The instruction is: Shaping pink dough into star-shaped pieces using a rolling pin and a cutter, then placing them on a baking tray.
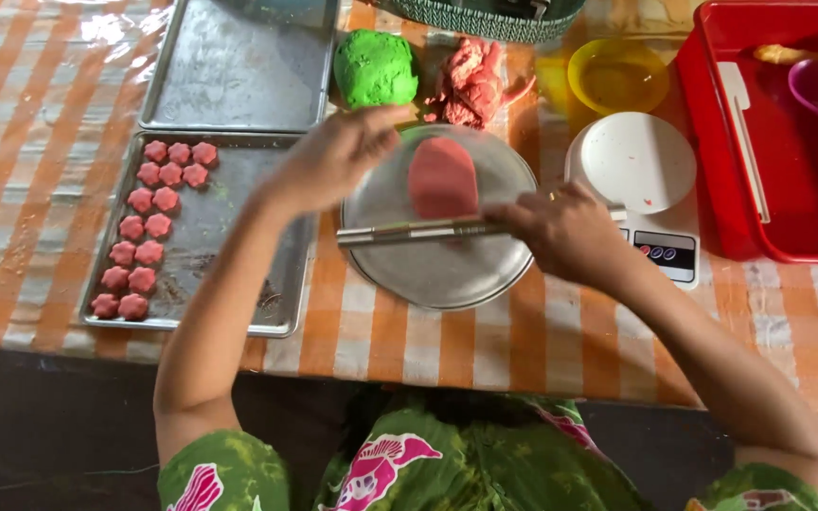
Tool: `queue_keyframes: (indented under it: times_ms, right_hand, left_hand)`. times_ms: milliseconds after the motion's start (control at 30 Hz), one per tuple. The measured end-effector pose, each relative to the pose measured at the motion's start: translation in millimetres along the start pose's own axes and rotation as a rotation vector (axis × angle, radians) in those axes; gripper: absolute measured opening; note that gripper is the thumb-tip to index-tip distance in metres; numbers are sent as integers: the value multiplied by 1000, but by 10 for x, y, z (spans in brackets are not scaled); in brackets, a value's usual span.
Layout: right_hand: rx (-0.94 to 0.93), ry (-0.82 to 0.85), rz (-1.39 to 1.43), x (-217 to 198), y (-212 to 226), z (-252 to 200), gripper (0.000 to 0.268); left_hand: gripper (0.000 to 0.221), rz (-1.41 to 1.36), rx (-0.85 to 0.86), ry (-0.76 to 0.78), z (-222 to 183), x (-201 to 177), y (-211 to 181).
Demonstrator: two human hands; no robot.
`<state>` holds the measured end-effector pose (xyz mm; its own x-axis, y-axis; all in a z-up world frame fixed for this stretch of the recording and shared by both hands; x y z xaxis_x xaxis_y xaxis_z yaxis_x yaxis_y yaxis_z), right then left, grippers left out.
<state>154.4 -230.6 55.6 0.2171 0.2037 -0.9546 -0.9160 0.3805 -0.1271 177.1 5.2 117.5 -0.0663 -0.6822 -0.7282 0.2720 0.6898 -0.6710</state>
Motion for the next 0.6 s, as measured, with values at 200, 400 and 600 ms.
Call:
queue_keyframes:
  times_ms: [200,400,600]
  right_hand:
    - [-23,8,-129,416,-240,257,38]
    - [111,126,-9,637,-346,406,63]
    - [366,81,13,680,-738,721,74]
  left_hand:
    - [63,608,-40,-92,-323,772,250]
    - [84,618,-186,-119,-245,937,405]
    - [82,554,-463,119,193,778,550]
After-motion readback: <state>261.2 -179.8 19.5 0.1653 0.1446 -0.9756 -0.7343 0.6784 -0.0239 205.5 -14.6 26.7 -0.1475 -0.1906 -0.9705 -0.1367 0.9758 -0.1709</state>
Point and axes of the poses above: each hand's wrist, its own z-axis towards the middle knuckle, its own x-axis out of the palm, y = z × x, the point moved 8 cm from there along z, towards the middle knuckle, and after that the axes turned 15 degrees about -x, right-handed, at the moved point
